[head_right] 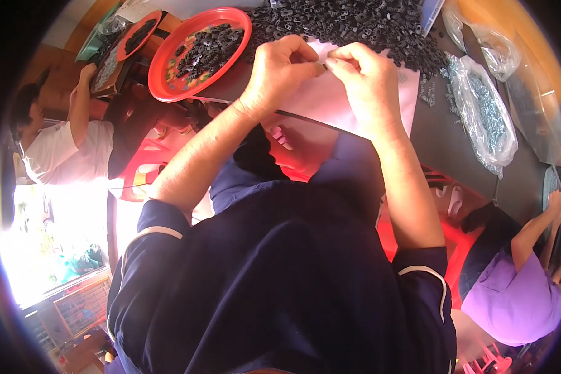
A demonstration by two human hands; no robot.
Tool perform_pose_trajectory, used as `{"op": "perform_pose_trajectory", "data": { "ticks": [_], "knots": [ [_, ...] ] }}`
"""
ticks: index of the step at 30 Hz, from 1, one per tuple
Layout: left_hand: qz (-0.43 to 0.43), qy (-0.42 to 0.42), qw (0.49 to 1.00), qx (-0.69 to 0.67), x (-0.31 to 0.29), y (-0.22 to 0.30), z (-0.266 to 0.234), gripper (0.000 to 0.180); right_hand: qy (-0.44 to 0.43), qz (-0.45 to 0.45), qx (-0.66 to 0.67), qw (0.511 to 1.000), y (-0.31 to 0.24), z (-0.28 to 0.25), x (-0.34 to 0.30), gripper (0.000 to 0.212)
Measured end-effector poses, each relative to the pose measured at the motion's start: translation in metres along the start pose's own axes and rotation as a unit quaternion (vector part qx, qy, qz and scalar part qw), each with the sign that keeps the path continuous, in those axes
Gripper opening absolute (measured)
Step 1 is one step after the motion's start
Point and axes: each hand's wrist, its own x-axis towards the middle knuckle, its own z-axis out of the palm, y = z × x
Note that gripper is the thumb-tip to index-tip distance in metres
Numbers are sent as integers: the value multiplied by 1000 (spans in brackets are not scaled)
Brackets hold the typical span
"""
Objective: The person assembles small components by picking up black plastic pieces and metal pins, then inserting the pins into the plastic pieces by hand.
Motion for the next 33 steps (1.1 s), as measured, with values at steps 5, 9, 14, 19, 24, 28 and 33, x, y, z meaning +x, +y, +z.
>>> {"op": "perform_pose_trajectory", "data": {
  "ticks": [5, 9, 14, 19, 24, 28, 33],
  "knots": [
    [-8, 41, 998, -50, -20, 2, 1, 15, -73, 21, 13, 997, -15, 9, 3, 10],
    [-2, 62, 995, -76, -23, -4, 0, 16, -105, 73, 41, 991, -19, 11, 7, 9],
    [42, 49, 996, -63, -20, -7, -3, 17, -70, 70, 47, 994, -7, 12, 11, 10],
    [176, 162, 921, 309, 8, -28, -22, 15, -24, 77, 63, 995, -2, 12, 7, 10],
    [149, 66, 843, 512, 33, -37, -27, 13, -4, 92, 103, 990, -7, 11, 5, 11],
    [185, 49, 848, 495, 35, -38, -24, 10, 9, 90, 104, 990, -7, 5, 3, 11],
    [214, 68, 872, 436, 27, -42, -22, 9, 23, 79, 104, 991, -9, 1, 3, 11]
  ]
}}
